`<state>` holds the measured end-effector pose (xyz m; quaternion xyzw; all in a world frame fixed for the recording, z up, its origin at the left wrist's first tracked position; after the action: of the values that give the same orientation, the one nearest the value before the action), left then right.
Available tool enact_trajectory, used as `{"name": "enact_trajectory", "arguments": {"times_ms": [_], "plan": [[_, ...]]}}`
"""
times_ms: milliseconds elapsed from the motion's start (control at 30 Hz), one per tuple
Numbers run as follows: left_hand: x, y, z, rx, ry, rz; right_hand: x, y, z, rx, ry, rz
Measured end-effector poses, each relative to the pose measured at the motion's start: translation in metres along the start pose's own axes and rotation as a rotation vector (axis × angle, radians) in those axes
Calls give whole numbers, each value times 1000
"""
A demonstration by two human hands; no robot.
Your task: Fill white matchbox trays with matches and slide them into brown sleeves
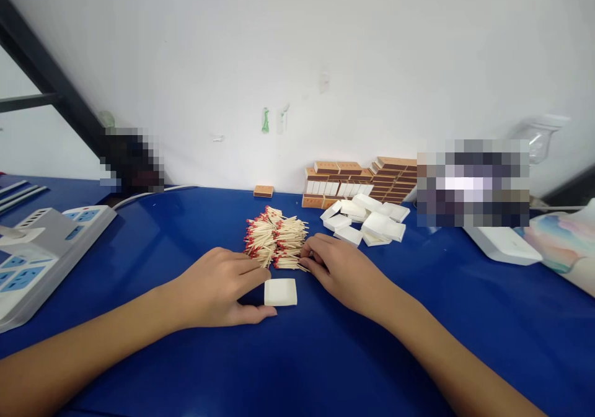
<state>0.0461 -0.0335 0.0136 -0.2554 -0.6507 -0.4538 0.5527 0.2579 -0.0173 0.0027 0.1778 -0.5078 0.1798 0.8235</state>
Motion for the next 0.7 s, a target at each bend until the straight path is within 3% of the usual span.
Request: {"name": "enact_trajectory", "arguments": {"times_ms": [267, 400, 700], "plan": [[0, 0, 3, 23, -23, 18, 8, -4, -3, -62, -53, -3], [0, 0, 3, 20, -69, 59, 14, -10, -9, -136, -85, 66], [-3, -1, 0, 0, -111, 76, 14, -10, -4, -99, -76, 72]]}}
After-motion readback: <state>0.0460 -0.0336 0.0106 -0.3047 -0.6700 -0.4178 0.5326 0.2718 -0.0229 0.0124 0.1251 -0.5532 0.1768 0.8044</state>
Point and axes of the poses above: each hand's wrist, its own y-axis towards the middle knuckle, its own x-axis out of the back of the hand, z = x × y, the point moved 4 cm from there along y, towards the middle knuckle, and after that the axes turned 2 degrees about x, right-handed, at the moved point
